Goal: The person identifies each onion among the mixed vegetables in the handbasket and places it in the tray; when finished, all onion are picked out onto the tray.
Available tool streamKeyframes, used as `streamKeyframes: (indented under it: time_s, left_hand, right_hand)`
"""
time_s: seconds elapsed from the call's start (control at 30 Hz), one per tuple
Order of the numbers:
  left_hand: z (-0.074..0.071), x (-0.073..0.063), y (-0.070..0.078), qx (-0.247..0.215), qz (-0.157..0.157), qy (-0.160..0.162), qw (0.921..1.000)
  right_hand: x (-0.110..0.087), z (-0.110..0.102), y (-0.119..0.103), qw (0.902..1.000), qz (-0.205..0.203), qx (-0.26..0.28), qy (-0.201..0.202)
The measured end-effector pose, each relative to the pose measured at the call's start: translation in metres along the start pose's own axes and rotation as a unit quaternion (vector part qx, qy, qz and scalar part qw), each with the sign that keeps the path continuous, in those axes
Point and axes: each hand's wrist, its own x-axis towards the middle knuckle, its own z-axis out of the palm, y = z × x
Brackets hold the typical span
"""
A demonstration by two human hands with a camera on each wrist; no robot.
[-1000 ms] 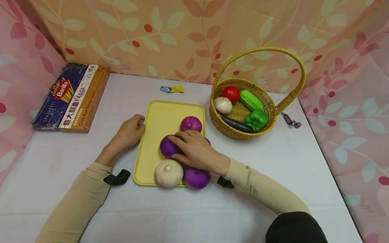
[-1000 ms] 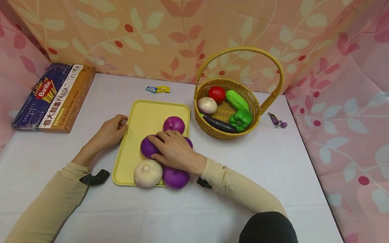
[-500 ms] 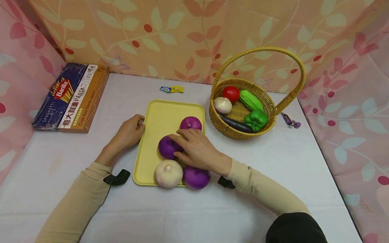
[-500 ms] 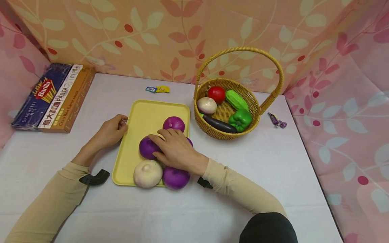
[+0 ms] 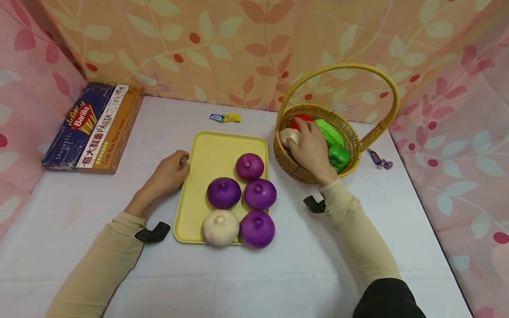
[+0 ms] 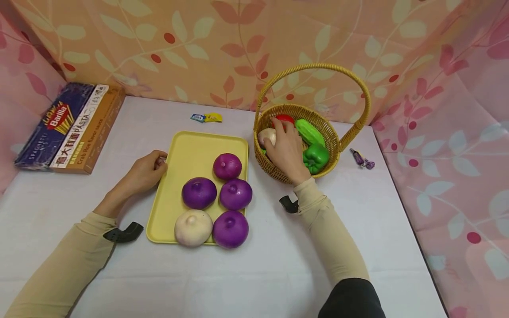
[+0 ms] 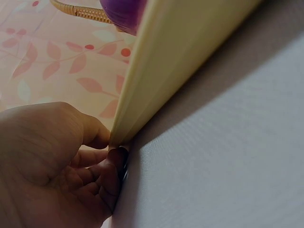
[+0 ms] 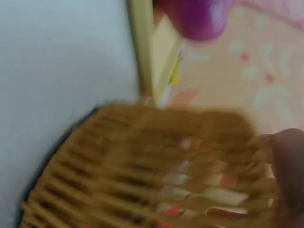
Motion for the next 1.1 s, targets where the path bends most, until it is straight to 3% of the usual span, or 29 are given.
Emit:
streamKeyframes:
  time_s: [0.13, 0.27, 0.47, 0.63, 0.73, 0.83, 0.97, 1.1]
  left_hand:
    - [0.001, -0.001, 0.0, 0.001, 0.004, 0.002, 1.0]
    - [0.001, 0.0, 0.002, 0.001, 0.006, 0.006, 1.0]
    - [0.002, 0.001, 0.004, 0.0, 0.004, 0.003, 1.0]
    - [0.002, 0.002, 0.005, 0.001, 0.002, 0.0, 1.0]
    - [0.0, 0.002, 0.005, 0.003, 0.0, 0.0, 1.0]
    - [-0.003, 0.002, 0.006, 0.004, -0.004, 0.001, 1.0]
    - [-0.004, 0.001, 0.005, 0.001, -0.009, -0.001, 1.0]
    - [-0.002, 0.001, 0.002, 0.001, -0.012, -0.002, 0.9999]
  right_hand:
    - [0.01, 0.003, 0.017, 0.9918, 0.068, -0.025, -0.106]
    - [0.013, 0.007, 0.021, 0.9858, 0.08, -0.019, -0.146]
    - [0.009, 0.007, 0.023, 0.9889, 0.084, -0.005, -0.122]
    - [-0.003, -0.003, 0.016, 0.9971, 0.073, -0.001, -0.021]
    - [-0.013, -0.012, -0.002, 0.9979, 0.028, 0.023, 0.053]
    - [-0.024, -0.015, -0.028, 0.9942, -0.058, 0.042, 0.08]
    - [-0.032, -0.004, -0.062, 0.9826, -0.175, 0.043, 0.045]
    - [-0.036, 0.016, -0.084, 0.9699, -0.243, 0.014, -0.014]
